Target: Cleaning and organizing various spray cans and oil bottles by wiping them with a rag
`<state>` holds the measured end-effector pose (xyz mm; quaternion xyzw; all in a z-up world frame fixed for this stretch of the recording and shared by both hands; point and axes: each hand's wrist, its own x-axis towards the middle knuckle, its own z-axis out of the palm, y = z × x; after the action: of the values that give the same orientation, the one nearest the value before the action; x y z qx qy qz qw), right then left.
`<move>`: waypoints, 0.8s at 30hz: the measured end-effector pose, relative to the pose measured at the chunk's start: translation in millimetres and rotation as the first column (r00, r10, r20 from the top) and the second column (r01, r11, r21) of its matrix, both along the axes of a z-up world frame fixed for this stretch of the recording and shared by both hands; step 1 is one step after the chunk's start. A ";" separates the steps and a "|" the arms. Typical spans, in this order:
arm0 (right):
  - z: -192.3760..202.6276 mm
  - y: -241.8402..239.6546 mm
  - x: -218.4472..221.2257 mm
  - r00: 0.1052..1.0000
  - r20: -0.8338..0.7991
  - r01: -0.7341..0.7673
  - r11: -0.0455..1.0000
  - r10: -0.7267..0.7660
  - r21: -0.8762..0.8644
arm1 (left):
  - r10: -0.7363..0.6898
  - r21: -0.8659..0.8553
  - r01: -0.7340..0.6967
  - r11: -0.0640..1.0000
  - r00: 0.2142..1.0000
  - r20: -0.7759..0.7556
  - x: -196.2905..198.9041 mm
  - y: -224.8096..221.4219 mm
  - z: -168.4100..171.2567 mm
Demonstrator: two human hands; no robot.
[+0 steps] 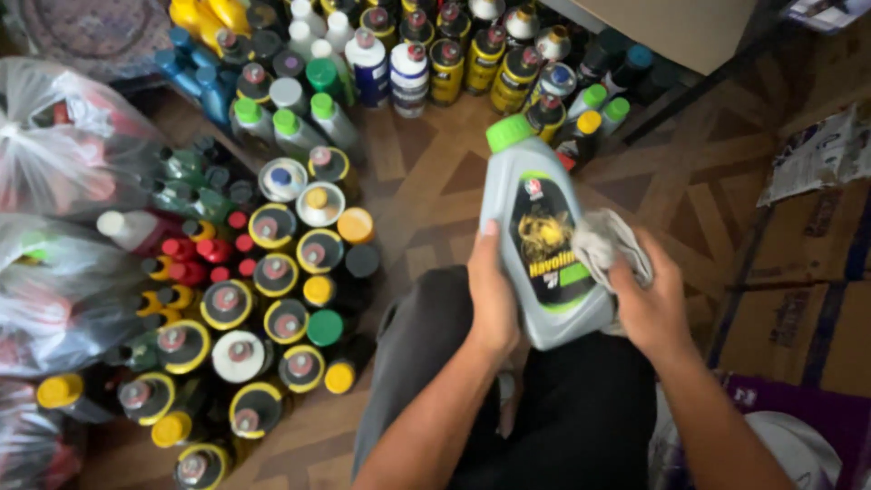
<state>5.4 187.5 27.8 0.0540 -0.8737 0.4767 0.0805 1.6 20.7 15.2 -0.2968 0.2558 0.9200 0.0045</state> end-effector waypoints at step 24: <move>65.0 -26.1 44.6 0.612 -0.358 -0.338 0.643 0.705 0.687 | -0.016 0.343 0.201 0.917 0.881 -0.474 27.4 -10.9 -43.5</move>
<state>50.0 161.4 92.8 0.4881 -0.8387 0.1587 0.1821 29.0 9.7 -28.3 -0.0479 0.0818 0.9940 0.0539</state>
